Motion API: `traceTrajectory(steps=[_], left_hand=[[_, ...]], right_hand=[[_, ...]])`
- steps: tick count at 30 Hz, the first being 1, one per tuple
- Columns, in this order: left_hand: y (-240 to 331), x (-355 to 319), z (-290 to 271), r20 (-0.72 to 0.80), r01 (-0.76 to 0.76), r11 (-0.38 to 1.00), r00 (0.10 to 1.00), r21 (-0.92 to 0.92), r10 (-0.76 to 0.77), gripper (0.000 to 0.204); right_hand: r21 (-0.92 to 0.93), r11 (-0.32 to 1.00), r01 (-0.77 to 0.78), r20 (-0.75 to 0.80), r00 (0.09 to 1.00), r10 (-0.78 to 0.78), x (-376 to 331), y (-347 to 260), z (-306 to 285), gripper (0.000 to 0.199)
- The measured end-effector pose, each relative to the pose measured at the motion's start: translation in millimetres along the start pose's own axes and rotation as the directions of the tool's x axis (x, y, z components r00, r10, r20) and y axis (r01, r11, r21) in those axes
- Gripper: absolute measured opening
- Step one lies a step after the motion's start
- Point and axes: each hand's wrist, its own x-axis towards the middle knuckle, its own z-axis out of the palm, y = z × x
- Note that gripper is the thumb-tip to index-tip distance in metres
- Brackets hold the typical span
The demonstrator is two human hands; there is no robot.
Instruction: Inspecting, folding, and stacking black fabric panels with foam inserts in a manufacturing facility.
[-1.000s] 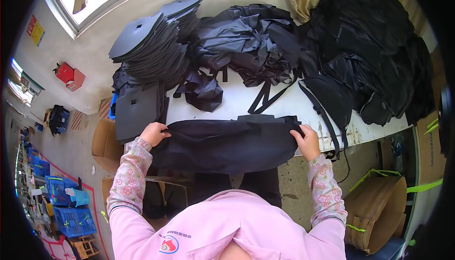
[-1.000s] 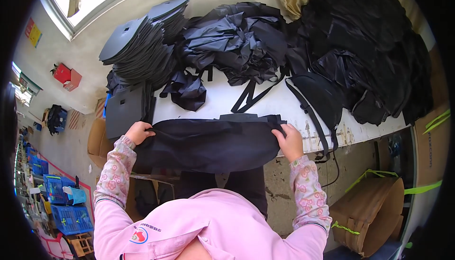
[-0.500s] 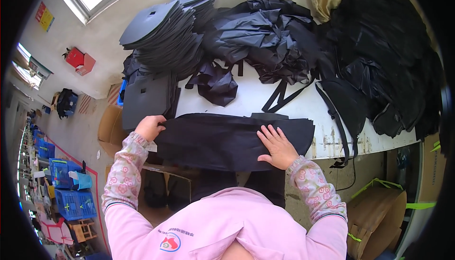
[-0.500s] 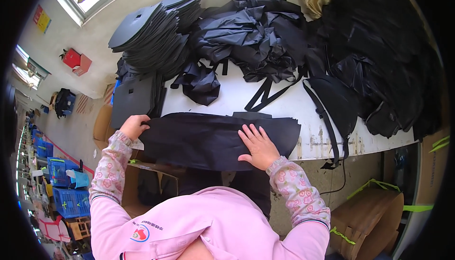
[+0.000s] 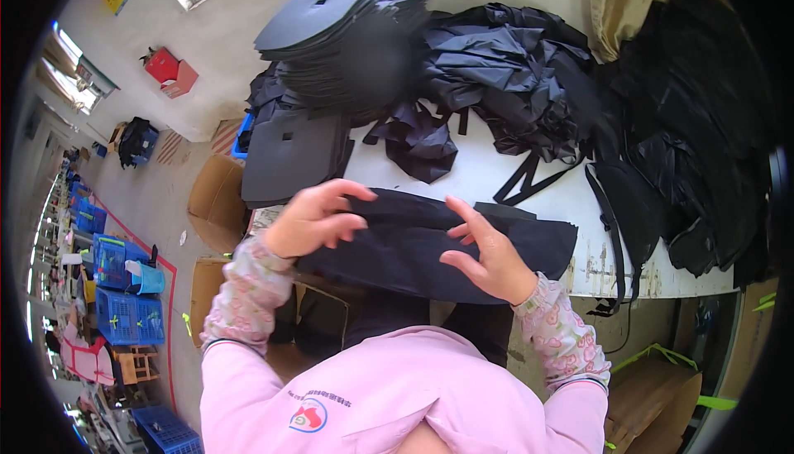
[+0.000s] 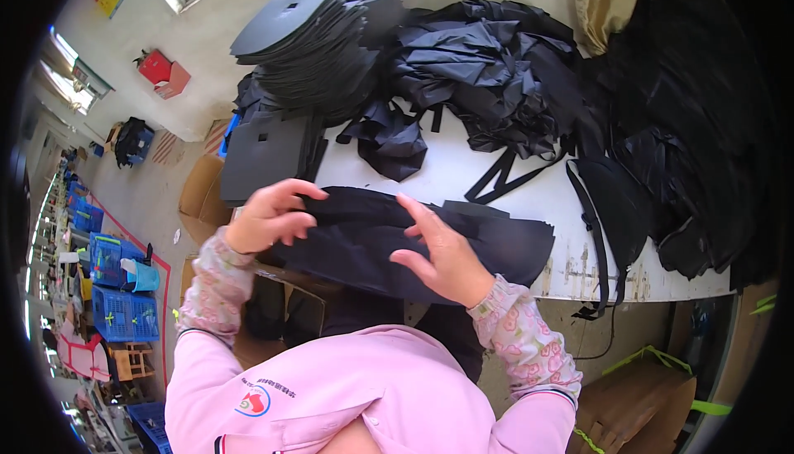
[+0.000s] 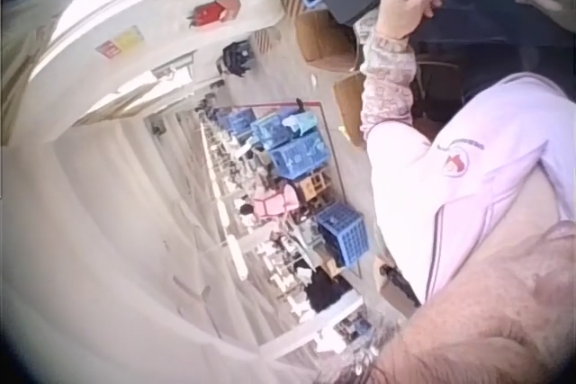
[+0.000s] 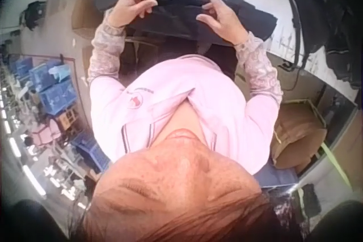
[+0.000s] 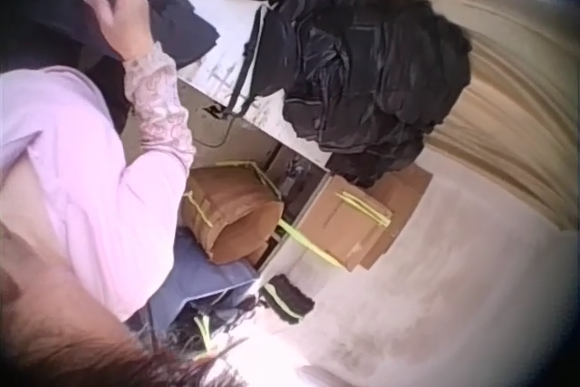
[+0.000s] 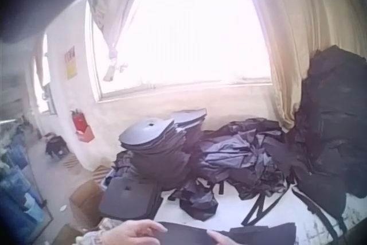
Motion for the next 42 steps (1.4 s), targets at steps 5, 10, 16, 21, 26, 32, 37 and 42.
traceTrajectory(steps=[5,10,16,21,26,32,37,42], left_hand=[[-22.7,28.9,38.7,-0.048,-0.262,0.961,0.963,0.089,0.267,0.040],[-113.9,26.9,-77.6,-0.435,0.277,0.392,0.804,0.877,0.405,0.078],[-131.7,30.4,-101.6,-0.518,0.357,0.619,0.850,0.699,0.095,0.058],[-132.3,22.6,-87.9,-0.367,0.220,0.442,0.887,0.869,0.281,0.060],[-141.3,16.7,-103.5,-0.325,0.186,0.451,0.911,0.873,0.254,0.066],[-136.5,15.4,-104.2,-0.335,0.090,0.521,0.853,0.849,0.399,0.043],[-27.5,-9.9,-23.1,-0.451,-0.126,0.691,0.673,0.711,0.587,0.037],[9.9,-28.2,39.9,-0.166,-0.434,0.716,0.782,0.546,0.601,0.044]], right_hand=[[0.717,0.697,0.027,-0.033,0.999,-0.005,31.7,21.5,49.5,0.049],[0.620,0.768,-0.162,-0.110,0.951,0.290,16.5,43.8,34.2,0.017],[0.662,0.718,-0.215,0.003,0.959,0.284,16.9,49.5,44.9,0.015],[0.608,0.758,-0.238,0.012,0.957,0.290,17.3,49.7,46.8,0.015],[0.625,0.735,-0.264,0.043,0.951,0.305,17.6,51.4,53.8,0.014],[0.576,0.777,-0.254,0.002,0.951,0.309,16.3,49.8,53.9,0.013],[0.300,0.951,-0.077,-0.366,0.911,0.189,29.5,55.9,43.0,0.014],[0.145,0.989,0.022,-0.505,0.861,0.055,54.6,32.1,32.4,0.010]])
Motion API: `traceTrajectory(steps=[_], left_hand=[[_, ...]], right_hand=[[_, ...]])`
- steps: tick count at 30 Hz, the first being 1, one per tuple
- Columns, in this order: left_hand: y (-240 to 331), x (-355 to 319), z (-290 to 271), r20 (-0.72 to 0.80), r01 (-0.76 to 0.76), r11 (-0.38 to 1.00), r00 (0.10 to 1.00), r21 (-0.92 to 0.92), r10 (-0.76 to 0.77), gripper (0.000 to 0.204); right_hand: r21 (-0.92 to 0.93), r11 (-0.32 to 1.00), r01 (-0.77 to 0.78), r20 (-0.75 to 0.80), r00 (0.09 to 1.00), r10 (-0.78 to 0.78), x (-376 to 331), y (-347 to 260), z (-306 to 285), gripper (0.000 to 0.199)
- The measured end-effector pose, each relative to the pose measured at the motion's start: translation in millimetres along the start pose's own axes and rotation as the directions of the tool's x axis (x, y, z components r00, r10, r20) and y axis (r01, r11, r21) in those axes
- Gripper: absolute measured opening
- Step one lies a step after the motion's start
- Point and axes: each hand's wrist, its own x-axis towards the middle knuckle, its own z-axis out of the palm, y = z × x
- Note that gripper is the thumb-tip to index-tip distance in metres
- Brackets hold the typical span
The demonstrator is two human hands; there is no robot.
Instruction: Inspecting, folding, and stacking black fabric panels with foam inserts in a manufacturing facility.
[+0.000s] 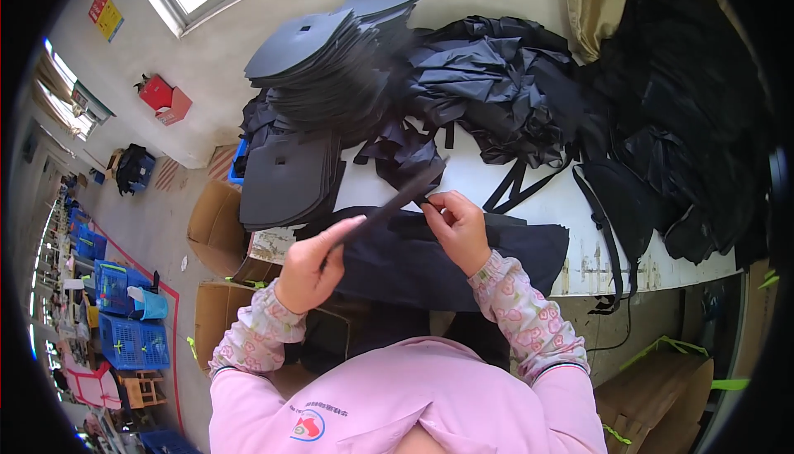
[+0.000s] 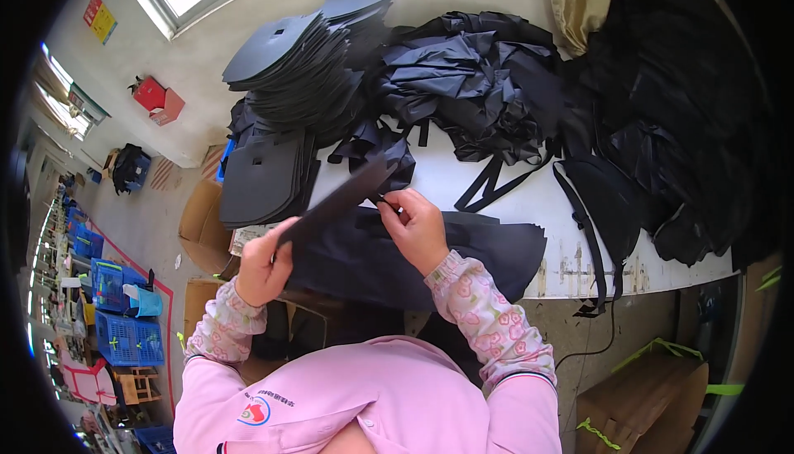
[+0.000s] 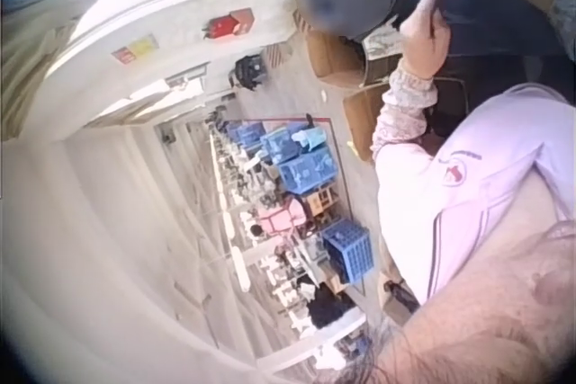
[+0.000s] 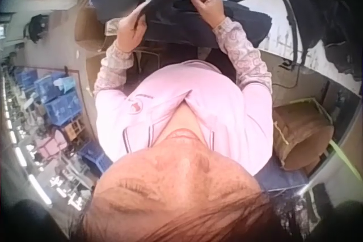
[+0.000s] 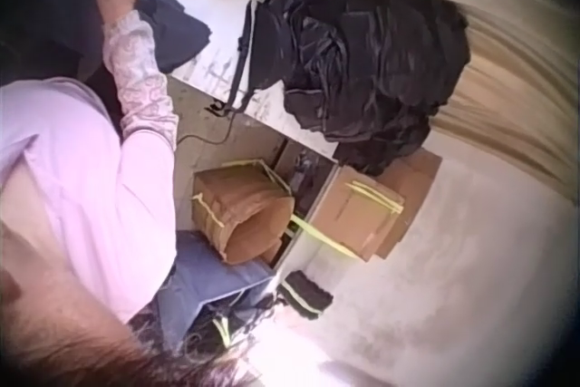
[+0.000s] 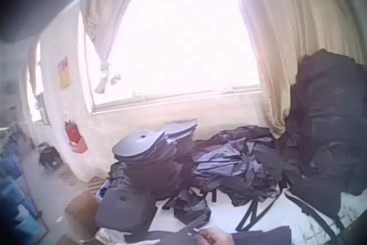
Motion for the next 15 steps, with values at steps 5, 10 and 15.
traceTrajectory(steps=[5,10,15], left_hand=[[-8.5,2.3,16.0,0.243,-0.080,0.983,0.963,-0.163,0.119,0.048],[-30.5,15.7,36.2,0.294,0.064,0.950,0.955,-0.304,0.030,0.067],[-51.3,23.3,94.5,0.051,0.076,0.983,0.996,-0.166,-0.069,0.030]], right_hand=[[-0.051,0.990,0.131,0.010,0.991,-0.131,-6.8,30.7,-4.9,0.012],[0.290,0.936,-0.201,0.291,0.950,0.114,-11.7,27.8,-14.6,0.016],[0.466,0.817,-0.340,0.545,0.837,0.038,-9.0,25.5,-28.8,0.022]])
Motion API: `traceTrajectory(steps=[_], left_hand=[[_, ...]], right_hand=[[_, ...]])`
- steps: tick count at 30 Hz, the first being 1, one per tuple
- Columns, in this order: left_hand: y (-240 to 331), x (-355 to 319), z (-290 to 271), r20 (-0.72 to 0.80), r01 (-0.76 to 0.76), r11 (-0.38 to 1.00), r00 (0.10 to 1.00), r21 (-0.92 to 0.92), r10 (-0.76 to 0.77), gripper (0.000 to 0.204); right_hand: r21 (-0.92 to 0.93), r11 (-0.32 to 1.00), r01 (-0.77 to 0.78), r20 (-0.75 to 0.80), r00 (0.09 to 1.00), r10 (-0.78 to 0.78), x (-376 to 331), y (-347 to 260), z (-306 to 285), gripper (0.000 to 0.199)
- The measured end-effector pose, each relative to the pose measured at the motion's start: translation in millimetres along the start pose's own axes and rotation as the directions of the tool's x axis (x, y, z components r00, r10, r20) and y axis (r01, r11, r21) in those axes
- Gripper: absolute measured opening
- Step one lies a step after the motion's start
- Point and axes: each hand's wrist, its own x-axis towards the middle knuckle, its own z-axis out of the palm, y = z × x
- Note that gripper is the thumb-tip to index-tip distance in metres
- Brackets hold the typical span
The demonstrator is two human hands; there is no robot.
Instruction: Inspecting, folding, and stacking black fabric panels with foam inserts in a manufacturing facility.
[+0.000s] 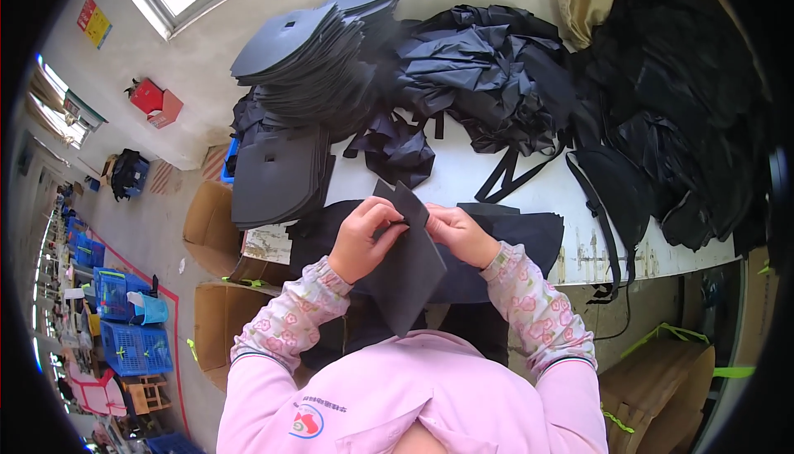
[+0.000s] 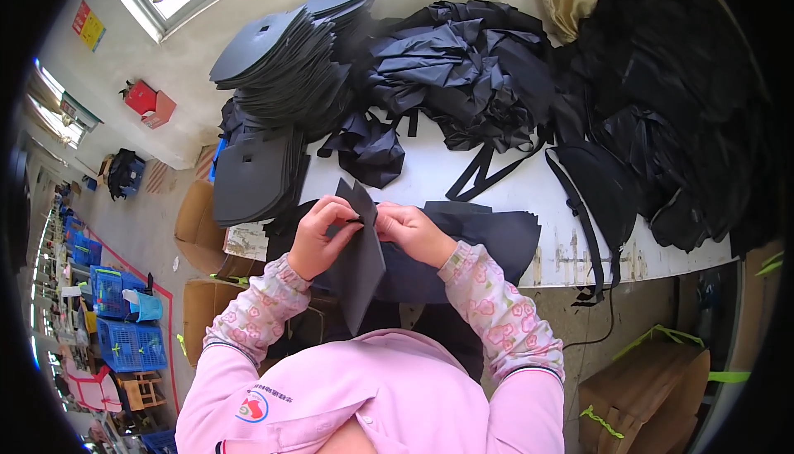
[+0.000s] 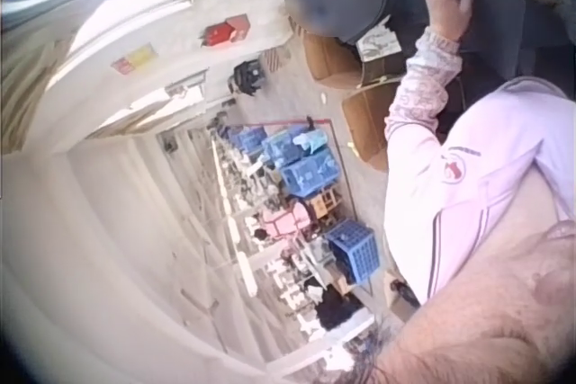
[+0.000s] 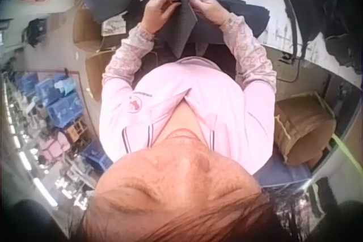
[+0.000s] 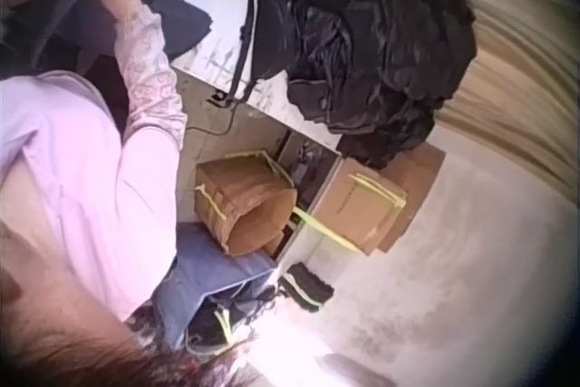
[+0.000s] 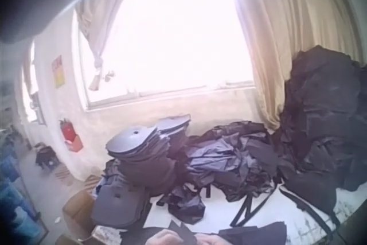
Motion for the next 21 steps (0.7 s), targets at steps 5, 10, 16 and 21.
traceTrajectory(steps=[5,10,16,21], left_hand=[[6.7,14.2,9.5,0.014,-0.188,0.953,0.982,0.236,0.190,0.015],[7.4,12.0,-11.7,-0.038,-0.007,1.000,0.999,-0.021,0.007,0.011],[-25.6,-15.6,-98.5,-0.449,0.108,0.826,0.796,-0.554,-0.405,0.004],[-96.7,-81.9,-184.6,-0.501,0.356,0.789,0.624,-0.500,-0.600,0.009]], right_hand=[[0.003,0.885,-0.465,0.132,0.878,0.460,-12.4,-49.6,-9.9,0.033],[-0.461,0.830,-0.312,0.113,0.908,0.404,-2.3,-44.2,-46.6,0.035],[-0.771,0.530,-0.353,-0.161,0.913,0.375,-24.3,-11.0,-112.4,0.046],[-0.777,0.495,-0.389,-0.209,0.901,0.379,-49.9,-13.9,-125.2,0.057]])
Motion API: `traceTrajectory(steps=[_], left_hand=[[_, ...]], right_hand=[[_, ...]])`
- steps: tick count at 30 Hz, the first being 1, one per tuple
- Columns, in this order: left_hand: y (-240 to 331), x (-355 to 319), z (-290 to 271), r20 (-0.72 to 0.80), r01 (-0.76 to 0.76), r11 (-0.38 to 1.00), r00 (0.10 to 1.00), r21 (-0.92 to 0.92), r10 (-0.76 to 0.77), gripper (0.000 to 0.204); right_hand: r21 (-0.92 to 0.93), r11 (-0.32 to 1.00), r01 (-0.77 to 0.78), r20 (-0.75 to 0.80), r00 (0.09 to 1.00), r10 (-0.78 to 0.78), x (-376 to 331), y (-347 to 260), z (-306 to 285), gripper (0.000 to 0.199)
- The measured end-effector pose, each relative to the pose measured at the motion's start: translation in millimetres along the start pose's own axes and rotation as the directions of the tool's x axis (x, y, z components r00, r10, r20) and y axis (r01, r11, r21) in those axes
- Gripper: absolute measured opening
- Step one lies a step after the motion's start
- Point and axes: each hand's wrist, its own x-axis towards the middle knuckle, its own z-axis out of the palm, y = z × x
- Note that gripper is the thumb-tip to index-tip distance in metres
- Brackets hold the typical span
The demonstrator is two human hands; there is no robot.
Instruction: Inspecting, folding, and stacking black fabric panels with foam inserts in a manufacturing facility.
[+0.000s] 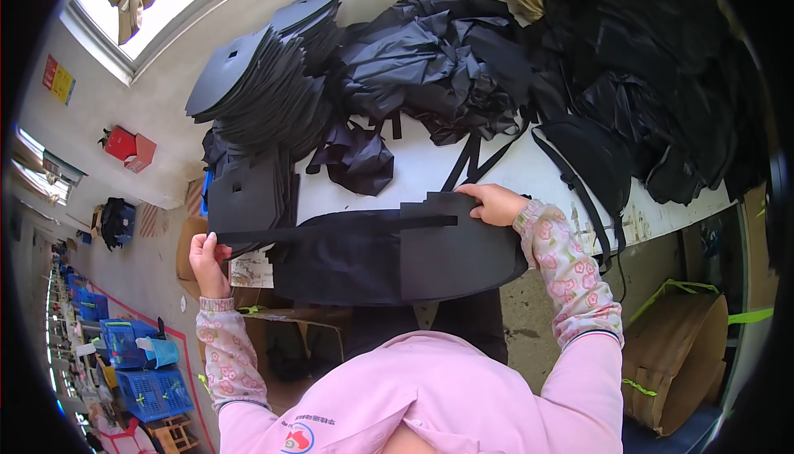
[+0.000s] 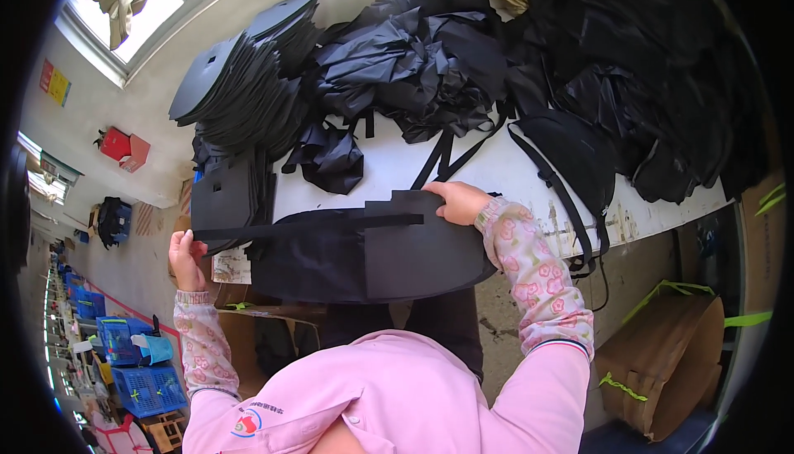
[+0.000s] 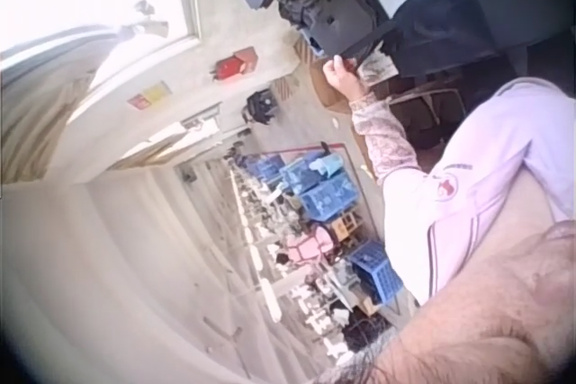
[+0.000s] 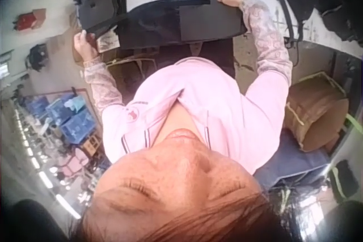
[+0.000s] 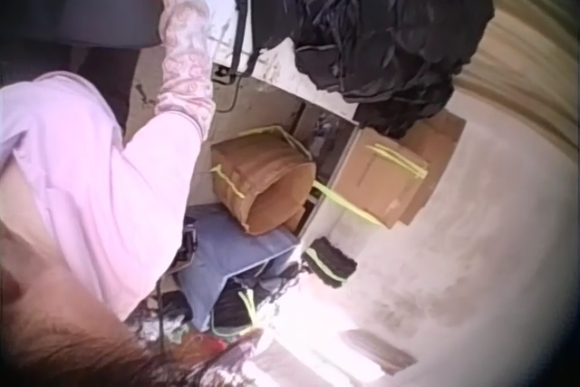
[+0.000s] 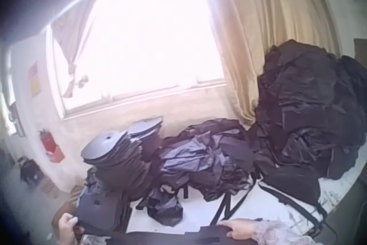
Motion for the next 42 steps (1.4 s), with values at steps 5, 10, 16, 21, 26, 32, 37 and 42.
traceTrajectory(steps=[5,10,16,21,26,32,37,42], left_hand=[[12.1,-20.4,106.0,0.454,-0.673,0.360,0.718,0.646,0.528,0.043],[11.8,-33.3,254.6,0.917,-0.655,0.740,0.373,0.151,0.143,0.048],[-13.9,-30.9,350.2,0.857,-0.365,0.851,-0.210,0.377,-0.470,0.067],[-25.0,-39.6,358.8,0.898,-0.283,0.905,-0.219,0.316,-0.382,0.070],[-22.5,-41.7,357.9,0.933,-0.330,0.920,-0.211,0.213,-0.292,0.069],[-43.6,-41.1,357.4,0.953,-0.380,0.913,-0.192,0.148,-0.234,0.066],[-33.8,-51.3,359.2,0.958,-0.183,0.943,-0.027,0.276,-0.286,0.064],[-29.4,-48.6,361.1,0.951,-0.309,0.913,-0.074,0.266,-0.302,0.068]], right_hand=[[-0.196,0.980,-0.028,-0.061,0.998,0.016,-17.1,-18.6,0.3,0.060],[-0.307,0.949,0.073,-0.118,0.986,-0.114,-30.5,-43.2,3.8,0.073],[-0.370,0.925,0.086,-0.216,0.960,-0.176,-39.8,-59.7,14.6,0.078],[-0.436,0.894,0.101,-0.298,0.922,-0.249,-44.0,-56.3,20.1,0.081],[-0.536,0.844,0.038,-0.350,0.899,-0.263,-43.6,-57.1,31.7,0.078],[-0.612,0.786,-0.090,-0.397,0.894,-0.207,-37.7,-64.8,41.9,0.078],[-0.579,0.812,-0.074,-0.420,0.881,-0.219,-42.7,-62.6,38.8,0.081],[-0.548,0.832,-0.083,-0.436,0.877,-0.200,-44.2,-63.6,39.4,0.079]])
